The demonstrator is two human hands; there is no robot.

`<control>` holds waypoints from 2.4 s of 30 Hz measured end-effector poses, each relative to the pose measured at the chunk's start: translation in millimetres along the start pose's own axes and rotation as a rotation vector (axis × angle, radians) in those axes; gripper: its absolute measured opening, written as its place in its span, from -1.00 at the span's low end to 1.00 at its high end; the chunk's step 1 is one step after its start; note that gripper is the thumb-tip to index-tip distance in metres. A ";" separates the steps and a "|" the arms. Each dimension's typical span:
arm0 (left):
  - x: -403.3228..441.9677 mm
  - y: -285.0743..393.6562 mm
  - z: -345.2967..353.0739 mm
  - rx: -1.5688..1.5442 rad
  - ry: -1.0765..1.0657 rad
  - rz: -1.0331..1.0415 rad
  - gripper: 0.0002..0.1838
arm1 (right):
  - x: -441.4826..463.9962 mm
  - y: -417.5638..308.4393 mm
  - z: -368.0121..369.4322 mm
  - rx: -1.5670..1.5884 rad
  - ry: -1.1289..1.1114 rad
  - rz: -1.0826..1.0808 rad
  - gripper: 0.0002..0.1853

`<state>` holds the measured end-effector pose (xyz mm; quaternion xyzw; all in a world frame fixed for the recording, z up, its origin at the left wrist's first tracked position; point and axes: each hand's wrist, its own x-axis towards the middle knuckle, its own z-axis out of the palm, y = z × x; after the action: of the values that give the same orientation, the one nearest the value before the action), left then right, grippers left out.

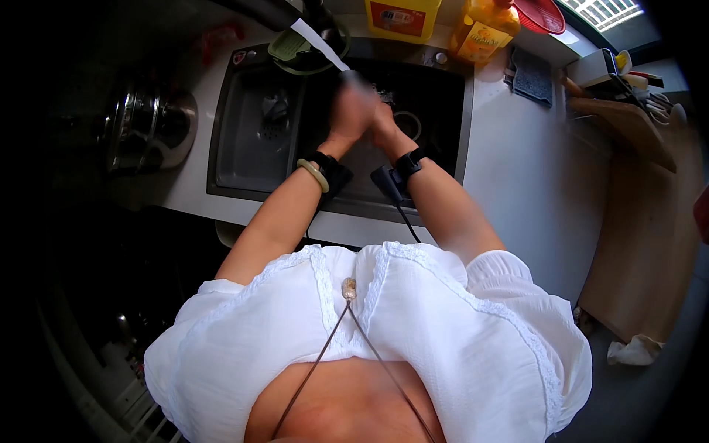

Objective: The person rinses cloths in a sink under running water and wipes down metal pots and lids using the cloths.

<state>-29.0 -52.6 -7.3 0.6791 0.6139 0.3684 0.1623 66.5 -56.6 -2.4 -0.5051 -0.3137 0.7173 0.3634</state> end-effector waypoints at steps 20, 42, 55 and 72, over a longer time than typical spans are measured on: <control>-19.8 -40.0 6.9 -0.499 -0.170 -0.017 -0.75 | -13.6 -44.7 -15.0 -0.210 -0.112 -0.112 -0.51; -21.1 36.0 -32.6 -0.106 0.027 -0.007 -0.71 | 2.7 6.4 1.4 0.674 -0.081 0.203 -0.65; -5.8 -11.6 -41.0 -0.791 -0.307 -0.460 -0.49 | -4.5 -17.9 -47.2 -0.383 -0.076 -0.162 -0.46; -12.5 -30.8 -10.1 -0.670 -0.277 -0.061 -0.75 | 3.5 -26.4 -34.0 0.328 -0.118 0.091 -0.64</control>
<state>-57.7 -61.0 -25.0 0.6129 0.4513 0.4487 0.4684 103.5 -36.7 7.4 -0.4098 -0.1901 0.8028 0.3890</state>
